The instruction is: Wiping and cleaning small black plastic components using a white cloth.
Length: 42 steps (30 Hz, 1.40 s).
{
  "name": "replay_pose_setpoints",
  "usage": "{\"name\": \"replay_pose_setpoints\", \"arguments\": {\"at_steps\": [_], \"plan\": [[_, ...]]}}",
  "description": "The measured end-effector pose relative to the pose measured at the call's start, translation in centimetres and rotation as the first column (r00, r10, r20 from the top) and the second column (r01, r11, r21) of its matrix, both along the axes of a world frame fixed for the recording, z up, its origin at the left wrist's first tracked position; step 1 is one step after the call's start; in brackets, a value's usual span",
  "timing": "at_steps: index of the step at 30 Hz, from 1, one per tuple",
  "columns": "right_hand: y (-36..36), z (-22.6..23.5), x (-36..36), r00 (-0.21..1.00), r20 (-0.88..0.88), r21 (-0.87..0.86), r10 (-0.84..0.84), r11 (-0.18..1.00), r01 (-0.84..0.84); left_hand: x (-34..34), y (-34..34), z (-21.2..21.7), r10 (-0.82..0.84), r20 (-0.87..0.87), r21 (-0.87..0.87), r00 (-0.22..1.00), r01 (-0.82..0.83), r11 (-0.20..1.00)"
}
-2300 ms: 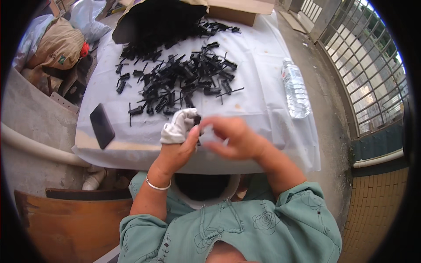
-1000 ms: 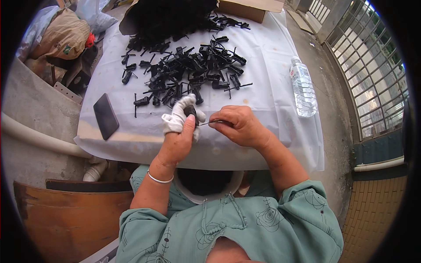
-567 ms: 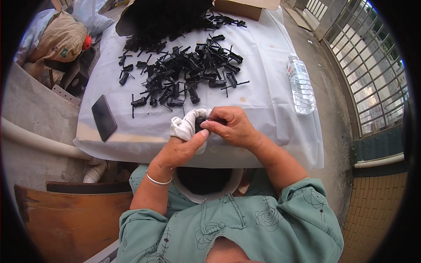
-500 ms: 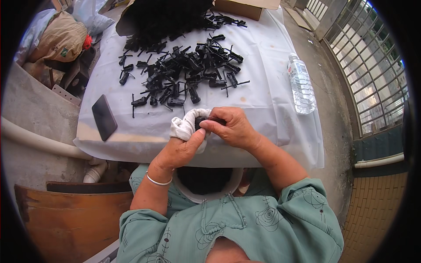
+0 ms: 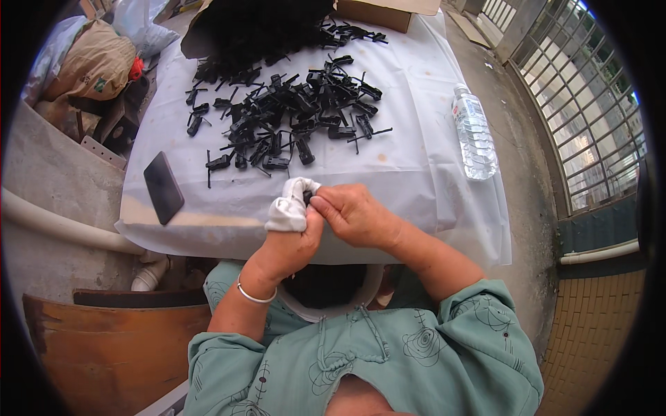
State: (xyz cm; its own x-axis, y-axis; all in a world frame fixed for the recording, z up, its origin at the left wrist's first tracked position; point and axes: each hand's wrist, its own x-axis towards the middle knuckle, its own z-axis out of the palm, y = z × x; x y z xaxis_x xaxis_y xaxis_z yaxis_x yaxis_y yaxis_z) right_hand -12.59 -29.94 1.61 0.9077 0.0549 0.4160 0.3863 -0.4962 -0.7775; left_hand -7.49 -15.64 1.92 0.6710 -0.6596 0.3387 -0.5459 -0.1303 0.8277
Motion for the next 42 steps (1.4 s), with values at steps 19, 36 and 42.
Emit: {"name": "replay_pose_setpoints", "arguments": {"at_steps": [19, 36, 42], "plan": [[-5.3, 0.6, 0.2, 0.939, 0.228, -0.609, -0.258, 0.714, 0.344, 0.9, 0.5, 1.2, 0.136, 0.058, -0.064, 0.989, -0.132, 0.989], [-1.5, 1.2, 0.2, 0.976, -0.179, 0.186, -0.122, 0.970, 0.155, 0.6, 0.1, 0.7, -0.222, -0.603, -0.287, 0.766, 0.051, 0.957], [-1.9, 1.1, 0.1, 0.999, -0.053, 0.089, -0.010, 0.996, 0.014, 0.4, -0.3, 0.8, -0.158, -0.592, -0.276, 0.791, -0.014, 0.961]]}}
